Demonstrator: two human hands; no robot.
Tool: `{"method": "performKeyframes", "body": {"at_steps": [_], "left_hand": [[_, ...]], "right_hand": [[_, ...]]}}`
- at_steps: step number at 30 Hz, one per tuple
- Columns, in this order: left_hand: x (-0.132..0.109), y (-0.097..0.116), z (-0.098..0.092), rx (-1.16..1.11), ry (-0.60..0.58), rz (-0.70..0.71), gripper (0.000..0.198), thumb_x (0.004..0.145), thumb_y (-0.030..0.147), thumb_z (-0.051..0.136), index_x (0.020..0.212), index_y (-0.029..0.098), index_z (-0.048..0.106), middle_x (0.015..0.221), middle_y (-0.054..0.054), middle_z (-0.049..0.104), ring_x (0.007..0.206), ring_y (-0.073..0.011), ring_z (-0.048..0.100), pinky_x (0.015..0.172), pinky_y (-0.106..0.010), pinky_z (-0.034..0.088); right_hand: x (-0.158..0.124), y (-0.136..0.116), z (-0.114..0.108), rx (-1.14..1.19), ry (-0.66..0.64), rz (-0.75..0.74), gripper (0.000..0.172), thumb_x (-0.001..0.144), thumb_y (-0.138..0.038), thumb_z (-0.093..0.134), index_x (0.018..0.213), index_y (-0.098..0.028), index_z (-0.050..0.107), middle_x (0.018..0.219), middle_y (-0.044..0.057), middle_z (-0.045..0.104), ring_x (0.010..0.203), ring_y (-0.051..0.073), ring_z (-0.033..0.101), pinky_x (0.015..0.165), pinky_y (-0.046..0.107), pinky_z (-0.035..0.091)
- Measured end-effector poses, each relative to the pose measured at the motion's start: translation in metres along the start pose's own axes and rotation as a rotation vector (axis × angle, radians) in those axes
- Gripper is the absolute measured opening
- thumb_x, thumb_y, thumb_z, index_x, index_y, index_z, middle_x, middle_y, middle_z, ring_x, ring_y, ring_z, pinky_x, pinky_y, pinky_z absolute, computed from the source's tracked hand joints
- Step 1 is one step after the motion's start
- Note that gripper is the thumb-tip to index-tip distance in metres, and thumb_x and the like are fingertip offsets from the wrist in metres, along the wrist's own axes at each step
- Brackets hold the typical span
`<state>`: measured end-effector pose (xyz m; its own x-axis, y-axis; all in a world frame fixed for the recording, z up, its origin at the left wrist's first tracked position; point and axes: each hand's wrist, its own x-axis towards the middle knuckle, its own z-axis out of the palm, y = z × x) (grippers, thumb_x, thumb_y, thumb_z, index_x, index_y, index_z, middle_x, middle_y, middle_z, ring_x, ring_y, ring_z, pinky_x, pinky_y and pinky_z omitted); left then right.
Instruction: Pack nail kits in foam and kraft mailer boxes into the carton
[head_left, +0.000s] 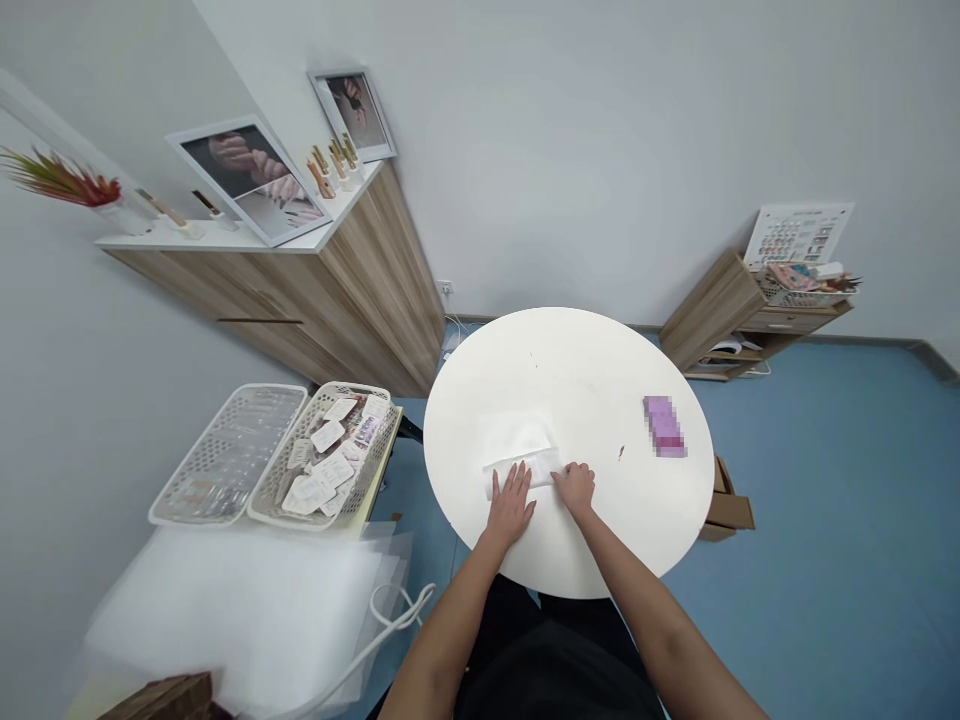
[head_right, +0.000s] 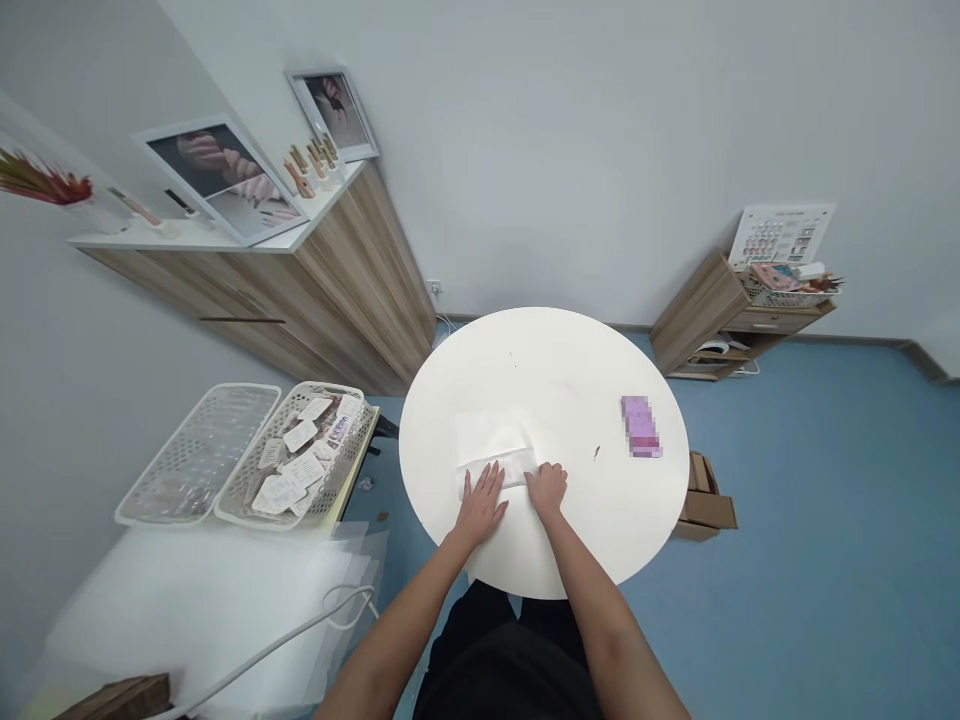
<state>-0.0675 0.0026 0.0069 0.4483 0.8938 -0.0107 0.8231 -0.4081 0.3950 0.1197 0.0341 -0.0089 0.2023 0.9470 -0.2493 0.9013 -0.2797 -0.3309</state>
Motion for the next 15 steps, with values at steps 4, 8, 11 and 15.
{"method": "performKeyframes", "body": {"at_steps": [4,8,11,15], "left_hand": [[0.001,-0.001,0.000,0.005,-0.027,-0.004,0.065,0.090,0.026,0.044,0.151,0.023,0.023,0.158,-0.011,0.027,0.146,-0.0311,0.022,0.115,-0.066,0.006],[0.001,-0.003,0.000,-0.013,-0.025,0.009,0.064,0.089,0.025,0.044,0.150,0.023,0.025,0.158,-0.012,0.027,0.146,-0.0309,0.022,0.115,-0.066,0.009],[0.001,-0.007,-0.002,-0.062,-0.039,0.010,0.064,0.088,0.021,0.043,0.149,0.023,0.027,0.157,-0.011,0.030,0.146,-0.0295,0.023,0.116,-0.064,0.012],[0.002,-0.013,-0.005,-0.185,-0.033,-0.017,0.074,0.080,0.008,0.038,0.151,0.022,0.022,0.156,-0.011,0.033,0.145,-0.0244,0.027,0.118,-0.059,0.015]], "right_hand": [[-0.004,-0.022,-0.009,0.180,0.038,0.024,0.024,0.081,-0.028,0.046,0.097,-0.018,0.061,0.105,0.016,0.061,0.100,0.031,0.057,0.085,0.042,0.045],[-0.016,-0.040,-0.007,0.373,0.097,-0.182,0.023,0.082,-0.025,0.041,0.097,-0.021,0.058,0.092,0.007,0.063,0.092,0.025,0.058,0.082,0.037,0.048],[-0.025,-0.046,0.000,0.419,0.064,-0.317,0.034,0.086,-0.021,0.036,0.113,-0.021,0.055,0.099,0.007,0.064,0.102,0.024,0.058,0.090,0.039,0.048],[-0.032,-0.043,0.008,0.396,0.023,-0.468,0.060,0.085,-0.014,0.032,0.145,-0.021,0.031,0.117,0.010,0.062,0.127,0.025,0.047,0.106,0.048,0.039]]}}
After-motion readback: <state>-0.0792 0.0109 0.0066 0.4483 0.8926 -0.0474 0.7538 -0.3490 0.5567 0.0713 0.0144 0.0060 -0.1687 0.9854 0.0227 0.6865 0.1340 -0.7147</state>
